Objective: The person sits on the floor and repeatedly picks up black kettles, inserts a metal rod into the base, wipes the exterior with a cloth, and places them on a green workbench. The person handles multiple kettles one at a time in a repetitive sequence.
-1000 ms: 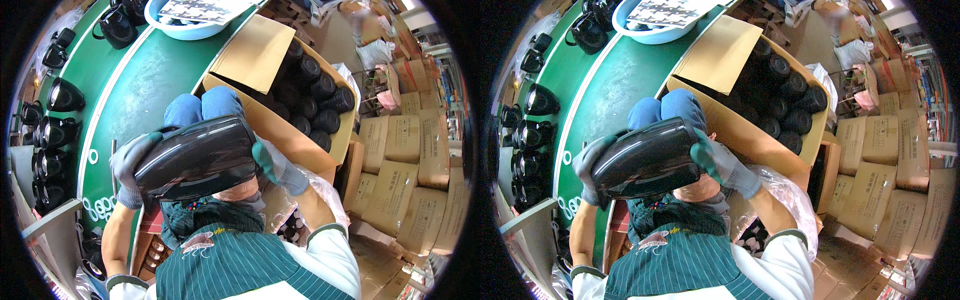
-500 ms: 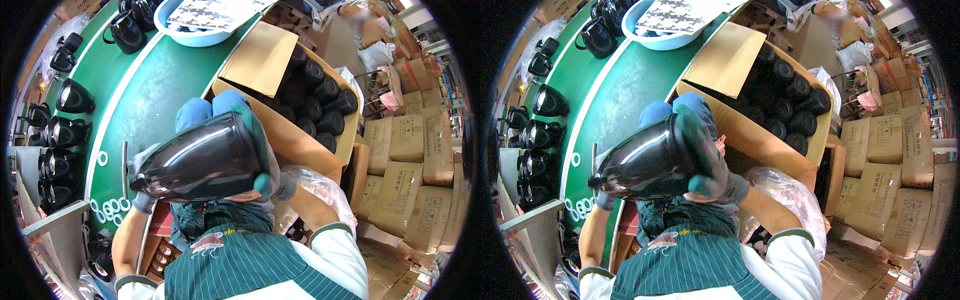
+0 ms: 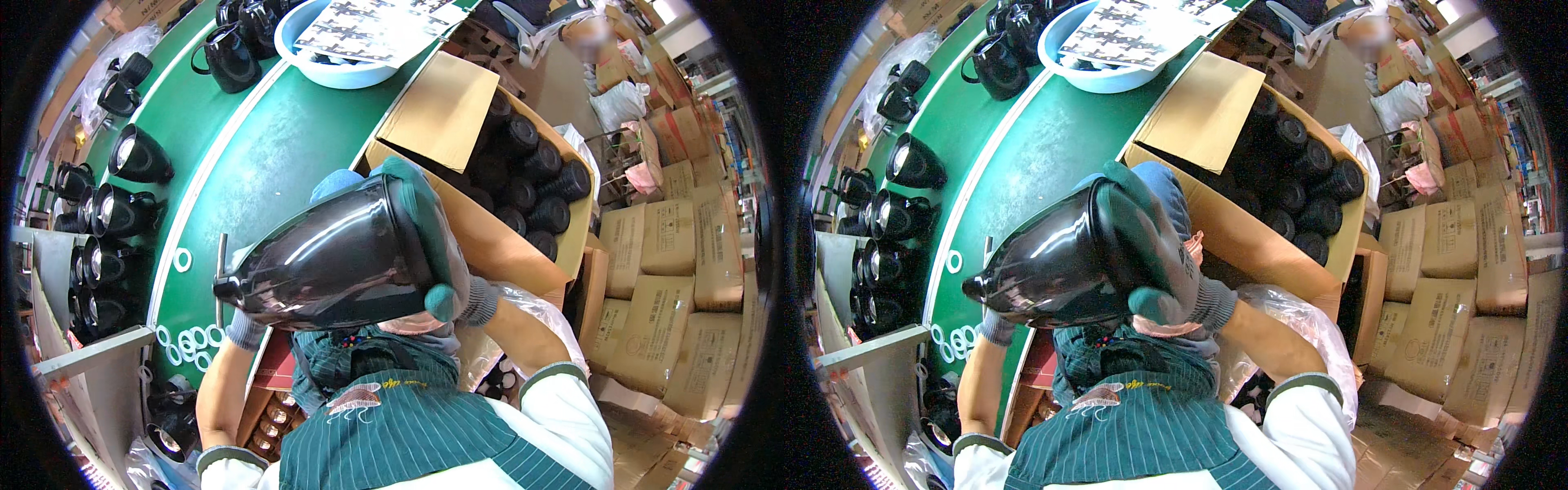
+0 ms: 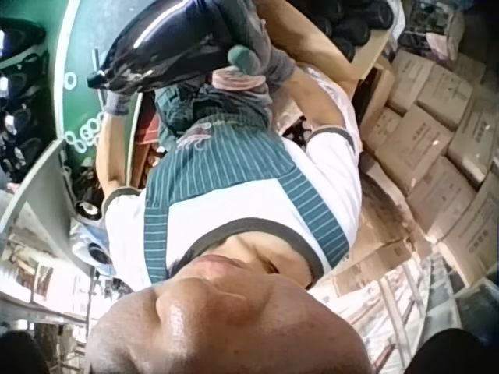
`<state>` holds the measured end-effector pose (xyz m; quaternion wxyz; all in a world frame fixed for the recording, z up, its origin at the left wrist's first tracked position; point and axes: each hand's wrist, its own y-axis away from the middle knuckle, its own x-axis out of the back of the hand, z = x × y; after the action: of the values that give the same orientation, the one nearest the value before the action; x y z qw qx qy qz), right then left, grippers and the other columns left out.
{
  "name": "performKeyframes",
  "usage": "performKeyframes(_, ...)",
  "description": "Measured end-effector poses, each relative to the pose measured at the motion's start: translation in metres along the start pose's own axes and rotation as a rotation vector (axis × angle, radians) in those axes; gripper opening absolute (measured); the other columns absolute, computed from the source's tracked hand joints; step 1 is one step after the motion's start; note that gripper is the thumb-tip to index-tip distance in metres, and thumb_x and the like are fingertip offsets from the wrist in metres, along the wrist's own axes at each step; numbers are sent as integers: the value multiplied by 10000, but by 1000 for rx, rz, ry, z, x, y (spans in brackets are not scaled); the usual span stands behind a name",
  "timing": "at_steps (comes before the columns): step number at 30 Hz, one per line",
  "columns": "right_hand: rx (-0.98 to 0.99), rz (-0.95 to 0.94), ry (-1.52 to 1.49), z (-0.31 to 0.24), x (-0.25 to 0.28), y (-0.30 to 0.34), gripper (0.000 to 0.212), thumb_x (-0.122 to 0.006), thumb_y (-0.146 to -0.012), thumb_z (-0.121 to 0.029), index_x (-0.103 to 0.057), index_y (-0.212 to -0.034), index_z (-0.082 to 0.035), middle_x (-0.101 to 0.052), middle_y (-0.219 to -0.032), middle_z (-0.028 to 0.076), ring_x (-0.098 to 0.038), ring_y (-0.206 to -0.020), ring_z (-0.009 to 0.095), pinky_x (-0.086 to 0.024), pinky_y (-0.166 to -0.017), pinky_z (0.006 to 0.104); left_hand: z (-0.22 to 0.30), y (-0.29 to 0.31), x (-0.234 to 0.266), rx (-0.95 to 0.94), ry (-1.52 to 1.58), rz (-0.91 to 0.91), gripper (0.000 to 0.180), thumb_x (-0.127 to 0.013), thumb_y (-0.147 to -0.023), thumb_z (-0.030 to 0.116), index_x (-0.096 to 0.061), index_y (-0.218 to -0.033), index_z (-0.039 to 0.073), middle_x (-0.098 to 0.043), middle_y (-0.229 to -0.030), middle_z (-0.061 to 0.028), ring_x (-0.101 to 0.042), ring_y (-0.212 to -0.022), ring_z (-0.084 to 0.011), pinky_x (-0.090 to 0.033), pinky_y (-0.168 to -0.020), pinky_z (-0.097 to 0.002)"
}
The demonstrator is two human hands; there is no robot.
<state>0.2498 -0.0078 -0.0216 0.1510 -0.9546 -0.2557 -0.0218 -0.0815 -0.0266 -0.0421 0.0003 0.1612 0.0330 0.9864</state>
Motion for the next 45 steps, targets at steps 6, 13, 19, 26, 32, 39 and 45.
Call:
performKeyframes(6,-314,251,-947,23,-12,8,564,-412,-1111,-219,-250,-1619,-33,-448,-1561,157,-444,-1436,252,-357,-1206,378,89,-8,14,-717,-609,189,398,-761,-749,185,-756,-1111,20,-769,-1039,-127,-756,-936,-281,-579,-918,-378)
performKeyframes(13,-429,189,-557,47,18,32,588,-375,-1122,-316,-230,-1625,-51,-368,-1609,155,-410,-1457,280,-287,-1254,397,95,-18,7,-998,-736,72,508,-761,-718,263,-741,-1180,54,-758,-1097,-122,-746,-997,-313,-583,-954,-454)
performKeyframes(19,221,91,403,-34,-1,15,986,-568,-917,-638,-247,-1610,-14,-295,-1571,341,-315,-1434,564,-288,-1174,638,9,-7,5,-227,-44,113,326,-724,-862,169,-726,-1120,-30,-757,-995,-100,-709,-915,-178,-554,-864,-319)
performKeyframes(26,177,169,390,-38,14,17,864,-516,-965,-597,-307,-1584,-33,-329,-1566,295,-360,-1422,495,-303,-1173,588,57,5,-3,-265,-220,80,394,-728,-850,249,-740,-1116,-42,-766,-983,-124,-718,-924,-190,-554,-878,-314)
performKeyframes(32,-312,304,-508,27,-2,40,730,-522,-1051,-494,-290,-1600,-72,-427,-1576,150,-471,-1408,254,-369,-1208,396,107,-3,6,-399,-350,53,433,-774,-737,244,-758,-1099,6,-778,-985,-151,-768,-894,-266,-584,-824,-330)
performKeyframes(39,-258,313,-524,102,-7,34,622,-694,-974,-244,-432,-1509,-64,-475,-1537,146,-524,-1360,226,-467,-1124,396,177,-6,-4,-389,-488,-250,555,-787,-733,147,-680,-1259,4,-735,-1139,-192,-724,-1066,-325,-538,-964,-383)
performKeyframes(45,-256,390,-760,93,-12,5,613,-662,-983,-273,-432,-1511,-62,-482,-1531,146,-527,-1356,233,-458,-1131,398,176,0,3,-698,-120,-287,732,-738,-817,283,-530,-1445,-32,-592,-1408,-258,-593,-1298,-401,-424,-1127,-442)
